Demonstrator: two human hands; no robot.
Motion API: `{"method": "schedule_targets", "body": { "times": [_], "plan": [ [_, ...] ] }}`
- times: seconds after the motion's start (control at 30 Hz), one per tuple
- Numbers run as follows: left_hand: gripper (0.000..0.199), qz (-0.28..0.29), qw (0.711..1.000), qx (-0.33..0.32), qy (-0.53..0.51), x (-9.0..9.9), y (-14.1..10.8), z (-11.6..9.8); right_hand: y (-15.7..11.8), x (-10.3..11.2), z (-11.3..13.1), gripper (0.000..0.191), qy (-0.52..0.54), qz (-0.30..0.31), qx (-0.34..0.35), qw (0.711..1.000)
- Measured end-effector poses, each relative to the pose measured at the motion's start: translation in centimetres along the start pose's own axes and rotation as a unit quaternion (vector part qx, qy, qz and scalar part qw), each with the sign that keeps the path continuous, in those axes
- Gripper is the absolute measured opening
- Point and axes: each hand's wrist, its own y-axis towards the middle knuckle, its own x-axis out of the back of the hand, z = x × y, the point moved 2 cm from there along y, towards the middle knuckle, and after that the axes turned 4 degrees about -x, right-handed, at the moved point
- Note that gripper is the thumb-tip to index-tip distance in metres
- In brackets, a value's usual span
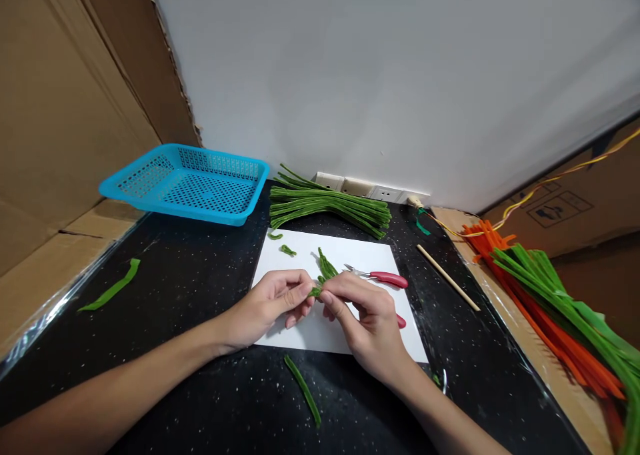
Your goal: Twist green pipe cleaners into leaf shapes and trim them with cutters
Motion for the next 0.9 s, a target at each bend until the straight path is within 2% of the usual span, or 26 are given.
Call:
{"method": "schedule_targets", "body": {
  "times": [0.17, 0.37, 0.6, 0.9],
  "plan": [
    [0.043, -0.032, 0.999, 0.019, 0.005, 0.4, 0.1, 0.6, 0.1, 0.1, -0.5, 0.023, 0.009, 0.007, -0.041, 0.999],
    [0.044, -0.068, 0.995, 0.022, -0.072, -0.3, -0.2, 0.9, 0.1, 0.0, -0.7, 0.028, 0.074, 0.024, -0.094, 0.993],
    [0.047, -0.073, 0.989, 0.023, -0.127, -0.8, -0.2, 1.0, 0.1, -0.6, -0.8, 0.031, 0.16, 0.043, -0.136, 0.977],
    [0.043, -0.068, 0.985, 0.062, -0.144, -0.5, 0.1, 0.9, -0.1, -1.2, -1.8, 0.03, 0.201, 0.028, -0.168, 0.965]
  ]
}}
